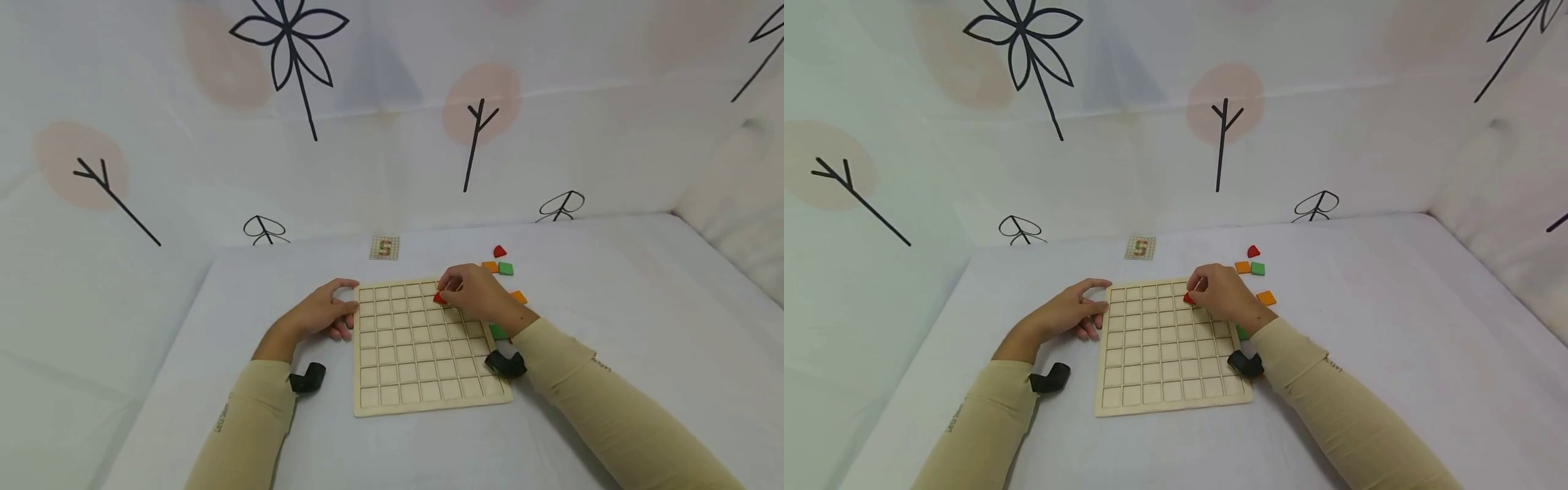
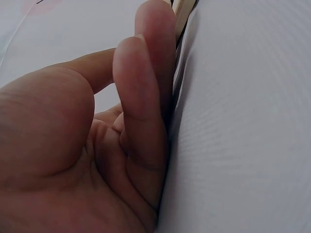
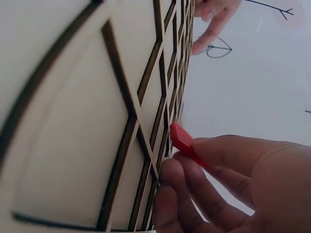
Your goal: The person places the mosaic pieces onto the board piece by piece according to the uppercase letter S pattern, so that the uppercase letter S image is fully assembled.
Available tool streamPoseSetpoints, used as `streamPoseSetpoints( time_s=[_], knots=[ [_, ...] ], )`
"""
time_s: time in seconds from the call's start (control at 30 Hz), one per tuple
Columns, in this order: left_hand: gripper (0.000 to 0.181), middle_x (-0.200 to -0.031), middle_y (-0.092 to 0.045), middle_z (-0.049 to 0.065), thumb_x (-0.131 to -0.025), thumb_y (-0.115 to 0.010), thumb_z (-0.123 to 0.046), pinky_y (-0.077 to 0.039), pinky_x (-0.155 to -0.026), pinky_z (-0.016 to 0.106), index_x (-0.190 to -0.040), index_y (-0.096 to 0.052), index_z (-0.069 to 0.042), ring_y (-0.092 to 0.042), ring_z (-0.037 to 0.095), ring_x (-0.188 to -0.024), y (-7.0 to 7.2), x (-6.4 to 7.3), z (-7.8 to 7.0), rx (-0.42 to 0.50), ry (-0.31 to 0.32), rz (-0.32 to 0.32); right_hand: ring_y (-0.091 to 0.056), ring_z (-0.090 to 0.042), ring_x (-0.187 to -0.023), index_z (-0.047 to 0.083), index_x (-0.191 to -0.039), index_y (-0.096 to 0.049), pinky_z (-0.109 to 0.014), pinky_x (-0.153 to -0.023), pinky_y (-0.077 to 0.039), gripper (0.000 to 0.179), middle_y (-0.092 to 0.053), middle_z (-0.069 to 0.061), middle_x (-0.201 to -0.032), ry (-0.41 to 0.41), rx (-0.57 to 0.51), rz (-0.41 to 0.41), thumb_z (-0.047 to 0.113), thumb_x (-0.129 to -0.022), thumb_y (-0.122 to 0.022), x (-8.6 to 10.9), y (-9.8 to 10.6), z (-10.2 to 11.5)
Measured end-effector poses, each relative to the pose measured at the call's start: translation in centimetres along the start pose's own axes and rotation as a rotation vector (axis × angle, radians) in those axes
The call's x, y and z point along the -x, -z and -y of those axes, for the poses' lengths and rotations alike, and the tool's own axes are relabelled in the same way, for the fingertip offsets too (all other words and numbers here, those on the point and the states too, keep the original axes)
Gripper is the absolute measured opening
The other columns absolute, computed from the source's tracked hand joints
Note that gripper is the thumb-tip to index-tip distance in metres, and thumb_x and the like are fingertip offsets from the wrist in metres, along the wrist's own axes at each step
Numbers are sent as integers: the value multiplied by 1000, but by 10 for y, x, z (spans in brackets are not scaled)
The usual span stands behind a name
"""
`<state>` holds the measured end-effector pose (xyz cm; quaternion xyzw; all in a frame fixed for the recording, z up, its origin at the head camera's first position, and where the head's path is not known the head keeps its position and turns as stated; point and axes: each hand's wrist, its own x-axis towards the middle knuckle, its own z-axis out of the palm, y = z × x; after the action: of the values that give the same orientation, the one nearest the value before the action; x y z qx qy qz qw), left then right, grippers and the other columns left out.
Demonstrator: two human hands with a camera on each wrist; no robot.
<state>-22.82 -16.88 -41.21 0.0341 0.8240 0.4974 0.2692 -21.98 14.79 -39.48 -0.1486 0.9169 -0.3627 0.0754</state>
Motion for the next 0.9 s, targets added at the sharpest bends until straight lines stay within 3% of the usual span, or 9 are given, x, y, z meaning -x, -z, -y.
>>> streamPoseSetpoints(
  time_s=[0.9],
  knots=[
    [53,-82,-66,7,-103,-58,-26,-54,-57,26,-150,-35,-26,-67,16,-61,2,-4,6,16,3,-1,-58,-19,-78,10,-87,-68,-30,-69,-48,9,-68,-5,-86,-27,7,34,17,-92,-71,-15,-4,4]
  ],
)
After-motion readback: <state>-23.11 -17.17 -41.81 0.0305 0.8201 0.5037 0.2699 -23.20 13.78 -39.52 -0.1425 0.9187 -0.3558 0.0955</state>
